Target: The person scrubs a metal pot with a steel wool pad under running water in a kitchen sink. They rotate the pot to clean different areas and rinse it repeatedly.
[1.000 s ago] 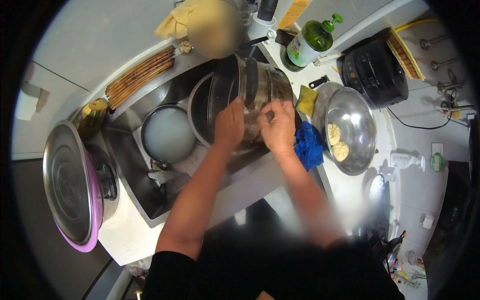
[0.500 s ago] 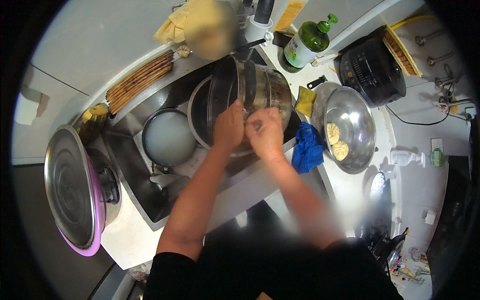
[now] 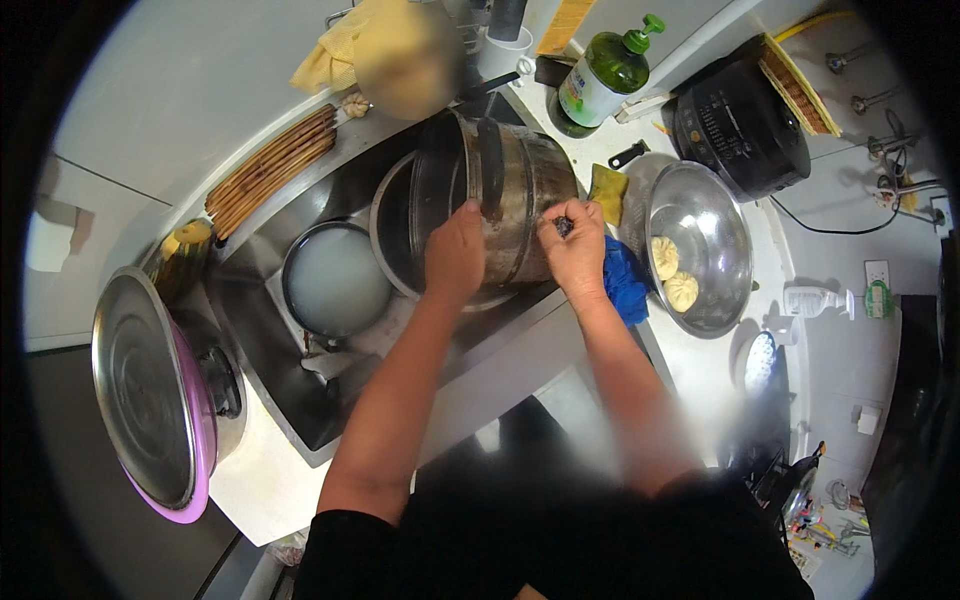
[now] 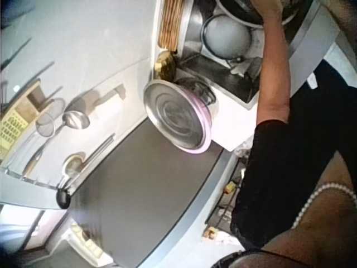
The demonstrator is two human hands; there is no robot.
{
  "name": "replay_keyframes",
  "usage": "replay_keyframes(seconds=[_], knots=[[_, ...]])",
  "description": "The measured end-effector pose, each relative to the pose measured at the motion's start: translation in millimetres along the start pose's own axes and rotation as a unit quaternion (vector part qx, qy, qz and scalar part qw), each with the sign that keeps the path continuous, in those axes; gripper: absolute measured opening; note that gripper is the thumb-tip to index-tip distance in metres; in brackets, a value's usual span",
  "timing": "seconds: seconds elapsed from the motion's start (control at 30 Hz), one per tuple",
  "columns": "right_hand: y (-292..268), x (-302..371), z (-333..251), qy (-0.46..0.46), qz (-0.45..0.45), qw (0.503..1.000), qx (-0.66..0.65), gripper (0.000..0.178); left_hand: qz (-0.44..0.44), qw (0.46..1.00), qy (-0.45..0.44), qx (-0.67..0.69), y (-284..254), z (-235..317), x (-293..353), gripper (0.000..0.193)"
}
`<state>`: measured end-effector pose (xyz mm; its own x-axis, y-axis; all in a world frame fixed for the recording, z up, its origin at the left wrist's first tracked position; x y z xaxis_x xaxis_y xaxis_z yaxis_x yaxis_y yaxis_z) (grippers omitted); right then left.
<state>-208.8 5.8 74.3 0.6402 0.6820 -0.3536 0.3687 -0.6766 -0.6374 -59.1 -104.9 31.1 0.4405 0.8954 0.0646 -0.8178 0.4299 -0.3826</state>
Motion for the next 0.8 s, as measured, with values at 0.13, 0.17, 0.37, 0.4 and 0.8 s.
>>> replay_keyframes(seconds=[0.13, 0.17, 0.37, 0.4, 0.8], knots=[[5, 18, -7, -0.040, -0.015, 0.997, -0.058, 0.011, 0.017, 0.999, 0.026, -0.026, -3, 7, 1, 0.046], [6, 25, -10, -0.042, -0.022, 0.998, -0.051, 0.011, 0.016, 0.999, 0.030, -0.027, -2, 8, 3, 0.046], [14, 3, -36, -0.101, -0.023, 0.995, 0.002, 0.014, 0.020, 0.997, 0.050, -0.062, 0, 0, 0, 0.043], [14, -7, -41, -0.115, -0.019, 0.993, 0.013, 0.014, 0.021, 0.997, 0.049, -0.061, 1, 0, 1, 0.042], [24, -21, -59, -0.166, -0.095, 0.981, 0.025, 0.017, 0.017, 0.996, 0.051, -0.064, -1, 6, 1, 0.042]])
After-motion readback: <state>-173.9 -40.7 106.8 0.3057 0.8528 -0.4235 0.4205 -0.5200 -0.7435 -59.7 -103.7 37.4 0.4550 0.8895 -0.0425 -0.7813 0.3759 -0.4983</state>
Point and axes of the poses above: each hand's wrist, its own x-axis away from the middle knuckle, its own y-axis out of the palm, z = x × y, the point moved 9 cm from there along -x, towards the middle knuckle, and after that the axes turned 5 degrees about -y, right-handed, at the moved point
